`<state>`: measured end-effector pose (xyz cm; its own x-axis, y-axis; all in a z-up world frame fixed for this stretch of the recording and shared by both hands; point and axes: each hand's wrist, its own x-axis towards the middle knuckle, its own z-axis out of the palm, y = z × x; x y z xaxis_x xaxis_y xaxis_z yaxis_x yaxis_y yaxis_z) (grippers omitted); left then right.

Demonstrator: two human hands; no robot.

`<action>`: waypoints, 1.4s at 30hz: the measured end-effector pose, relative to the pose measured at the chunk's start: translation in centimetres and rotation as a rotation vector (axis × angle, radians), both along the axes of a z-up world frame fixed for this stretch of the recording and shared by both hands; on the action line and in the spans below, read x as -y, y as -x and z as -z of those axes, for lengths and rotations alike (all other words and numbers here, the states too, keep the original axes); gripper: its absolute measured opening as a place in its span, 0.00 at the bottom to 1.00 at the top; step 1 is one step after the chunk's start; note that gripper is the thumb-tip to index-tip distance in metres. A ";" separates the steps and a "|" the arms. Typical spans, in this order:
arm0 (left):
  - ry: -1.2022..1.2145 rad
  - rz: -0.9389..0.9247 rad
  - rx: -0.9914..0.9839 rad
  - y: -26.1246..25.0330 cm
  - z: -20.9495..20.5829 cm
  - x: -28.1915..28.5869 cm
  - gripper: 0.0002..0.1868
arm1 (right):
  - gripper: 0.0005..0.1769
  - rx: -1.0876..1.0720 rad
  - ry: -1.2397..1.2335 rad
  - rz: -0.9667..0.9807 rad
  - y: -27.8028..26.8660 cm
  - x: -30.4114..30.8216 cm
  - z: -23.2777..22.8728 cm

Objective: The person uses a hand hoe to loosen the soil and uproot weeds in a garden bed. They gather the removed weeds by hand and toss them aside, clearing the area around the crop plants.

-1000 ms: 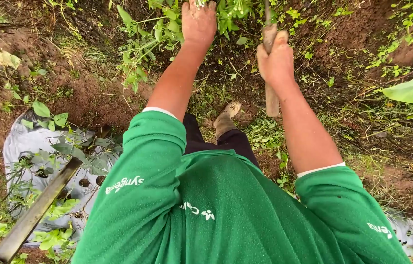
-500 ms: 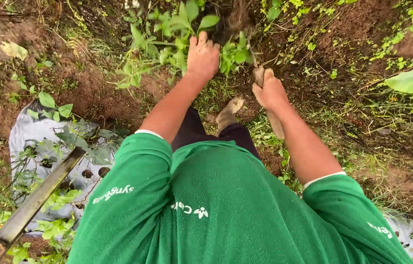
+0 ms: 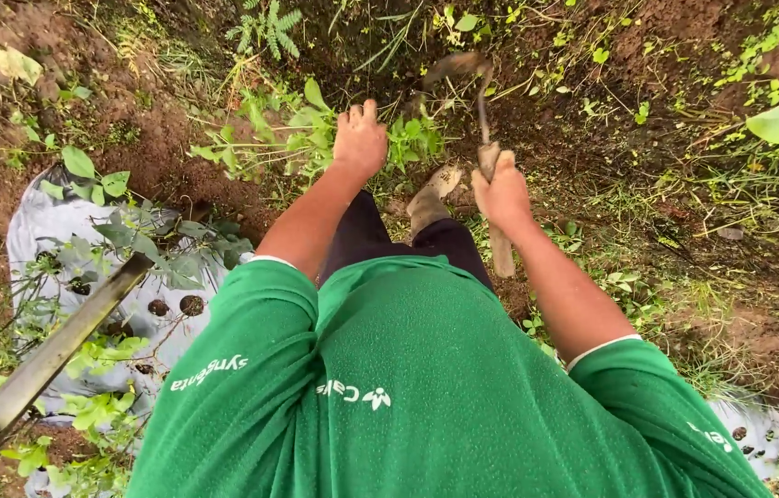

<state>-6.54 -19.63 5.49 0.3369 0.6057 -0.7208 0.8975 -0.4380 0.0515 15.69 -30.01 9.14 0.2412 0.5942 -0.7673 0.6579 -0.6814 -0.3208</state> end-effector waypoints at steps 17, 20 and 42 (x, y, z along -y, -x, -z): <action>-0.167 -0.219 0.119 -5.6 11.9 -10.0 0.19 | 0.09 0.083 0.080 0.069 0.5 -9.8 4.3; -0.150 -0.329 0.128 -5.8 14.2 -9.8 0.11 | 0.07 0.078 0.081 0.087 0.7 -11.7 0.3; -0.040 -0.402 0.038 1.0 12.5 5.1 0.15 | 0.21 0.019 0.075 -0.268 1.5 -1.7 2.4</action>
<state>-7.53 -24.75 -7.01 0.0931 0.7218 -0.6858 0.9955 -0.0544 0.0780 14.18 -28.35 6.70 0.0978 0.5804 -0.8084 0.8232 -0.5036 -0.2620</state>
